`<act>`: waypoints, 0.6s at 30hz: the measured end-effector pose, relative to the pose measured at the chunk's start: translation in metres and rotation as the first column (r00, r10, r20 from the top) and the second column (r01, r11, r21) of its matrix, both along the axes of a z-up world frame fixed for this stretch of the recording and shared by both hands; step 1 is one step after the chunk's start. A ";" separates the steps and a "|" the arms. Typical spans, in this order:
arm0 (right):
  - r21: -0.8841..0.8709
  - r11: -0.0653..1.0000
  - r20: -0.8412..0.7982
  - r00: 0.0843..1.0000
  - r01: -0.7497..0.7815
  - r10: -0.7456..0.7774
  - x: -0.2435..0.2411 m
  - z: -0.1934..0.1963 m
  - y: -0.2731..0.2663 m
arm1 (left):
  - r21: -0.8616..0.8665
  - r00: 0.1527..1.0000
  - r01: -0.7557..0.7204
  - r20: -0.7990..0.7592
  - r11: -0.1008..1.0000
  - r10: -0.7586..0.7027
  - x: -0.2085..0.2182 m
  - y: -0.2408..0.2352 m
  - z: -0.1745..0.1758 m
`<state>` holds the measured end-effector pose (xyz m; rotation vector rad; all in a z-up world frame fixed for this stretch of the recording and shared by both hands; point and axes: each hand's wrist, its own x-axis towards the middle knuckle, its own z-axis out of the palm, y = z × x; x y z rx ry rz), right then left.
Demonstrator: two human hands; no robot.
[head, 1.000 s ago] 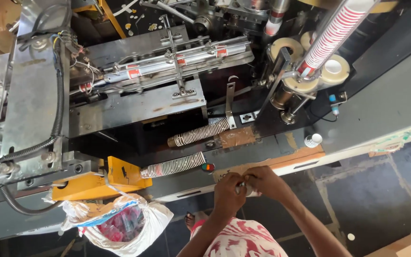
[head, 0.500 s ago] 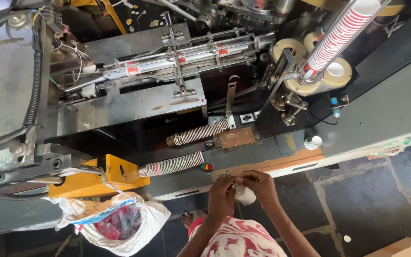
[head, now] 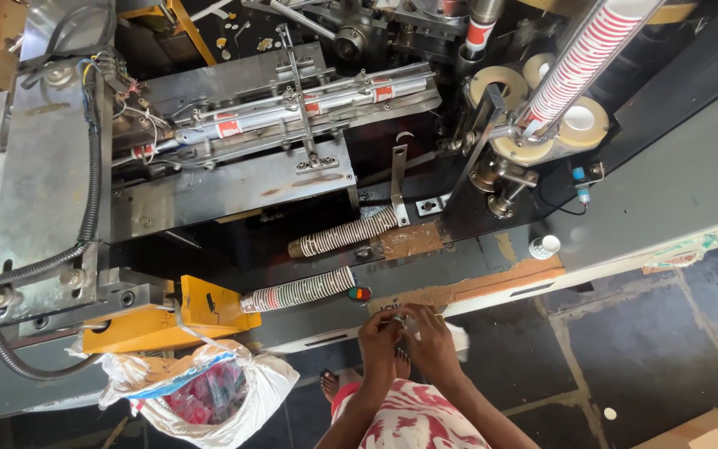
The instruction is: The person manually feeds paper blanks into a cup-forming machine and packages the resulting paper cups into plastic sleeves.
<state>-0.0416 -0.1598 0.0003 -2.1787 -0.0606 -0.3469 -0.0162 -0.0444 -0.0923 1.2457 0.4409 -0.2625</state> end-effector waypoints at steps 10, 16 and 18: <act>-0.185 0.977 0.013 0.994 0.106 -0.106 -0.009 -0.031 -0.004 | -0.247 0.975 0.206 -0.027 0.947 -0.219 -0.003 0.005 0.001; 0.069 0.996 -0.169 0.985 0.057 -0.045 0.000 0.010 -0.024 | -0.178 0.803 0.577 0.300 0.797 -0.515 0.014 0.034 0.015; 0.052 0.999 -0.074 0.997 -0.007 0.011 -0.001 0.008 -0.029 | -0.204 0.796 0.600 0.252 0.774 -0.551 0.017 0.037 0.034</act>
